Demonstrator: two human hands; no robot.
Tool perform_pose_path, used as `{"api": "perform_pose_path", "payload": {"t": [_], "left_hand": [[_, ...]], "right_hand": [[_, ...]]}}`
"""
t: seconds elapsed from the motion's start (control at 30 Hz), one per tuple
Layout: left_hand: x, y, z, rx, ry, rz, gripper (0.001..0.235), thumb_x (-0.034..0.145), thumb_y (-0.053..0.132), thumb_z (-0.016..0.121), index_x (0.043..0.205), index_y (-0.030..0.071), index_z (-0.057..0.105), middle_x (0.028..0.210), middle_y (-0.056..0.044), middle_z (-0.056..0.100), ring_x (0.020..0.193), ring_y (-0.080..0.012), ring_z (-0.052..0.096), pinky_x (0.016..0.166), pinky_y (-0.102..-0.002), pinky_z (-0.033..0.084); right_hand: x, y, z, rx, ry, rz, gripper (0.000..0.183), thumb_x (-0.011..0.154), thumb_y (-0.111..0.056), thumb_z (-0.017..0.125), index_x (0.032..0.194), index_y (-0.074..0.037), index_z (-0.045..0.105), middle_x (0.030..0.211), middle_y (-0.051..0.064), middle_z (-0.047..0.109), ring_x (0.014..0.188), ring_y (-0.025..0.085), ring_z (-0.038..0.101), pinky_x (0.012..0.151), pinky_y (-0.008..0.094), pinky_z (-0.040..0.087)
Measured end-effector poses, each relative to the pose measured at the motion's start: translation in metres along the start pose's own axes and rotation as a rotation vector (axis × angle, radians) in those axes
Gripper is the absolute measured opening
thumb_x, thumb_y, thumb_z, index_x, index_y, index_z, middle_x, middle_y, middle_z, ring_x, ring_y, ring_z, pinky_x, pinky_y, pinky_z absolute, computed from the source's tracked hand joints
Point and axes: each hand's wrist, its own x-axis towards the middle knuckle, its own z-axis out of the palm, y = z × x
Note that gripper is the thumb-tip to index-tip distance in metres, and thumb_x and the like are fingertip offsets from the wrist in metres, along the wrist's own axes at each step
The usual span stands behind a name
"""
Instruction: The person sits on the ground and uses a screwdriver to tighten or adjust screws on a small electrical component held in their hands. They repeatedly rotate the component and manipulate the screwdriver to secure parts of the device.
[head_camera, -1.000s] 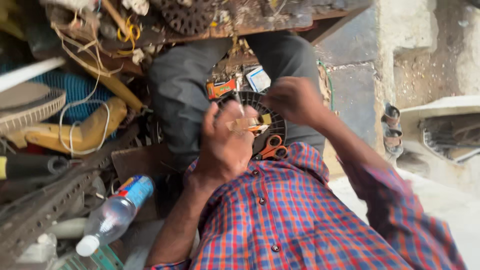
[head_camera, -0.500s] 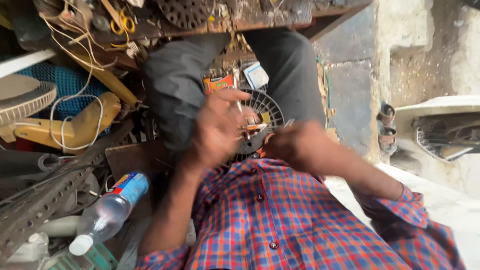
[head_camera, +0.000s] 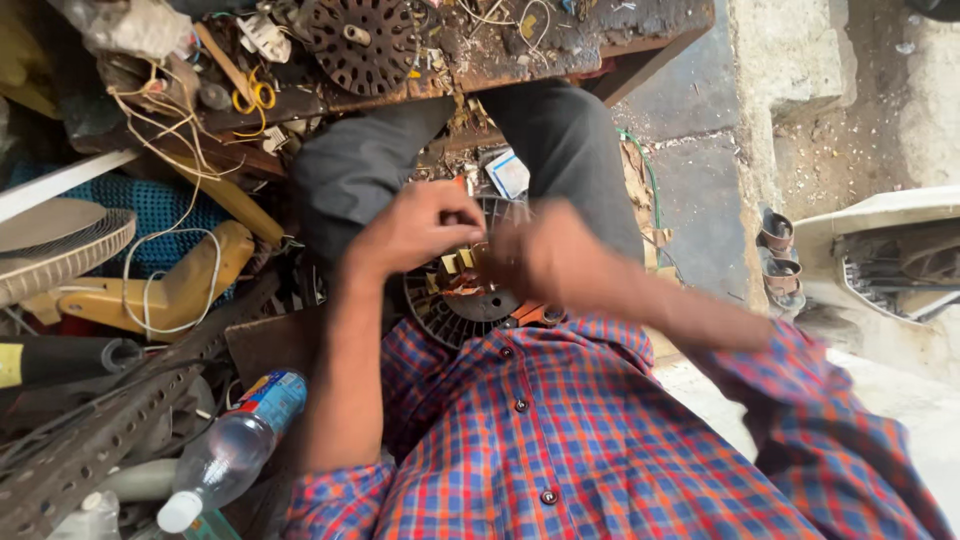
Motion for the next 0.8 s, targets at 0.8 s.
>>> {"api": "perform_pose_path", "payload": {"t": [0.8], "left_hand": [[-0.066, 0.038, 0.079, 0.552, 0.385, 0.371, 0.008, 0.089, 0.005, 0.068, 0.095, 0.007, 0.074, 0.155, -0.015, 0.049, 0.148, -0.0451, 0.041, 0.123, -0.068, 0.028]], "right_hand": [[-0.074, 0.025, -0.055, 0.096, 0.568, 0.490, 0.011, 0.090, 0.001, 0.083, 0.098, -0.002, 0.077, 0.081, 0.008, 0.069, 0.065, 0.016, 0.062, 0.058, 0.030, 0.045]]}}
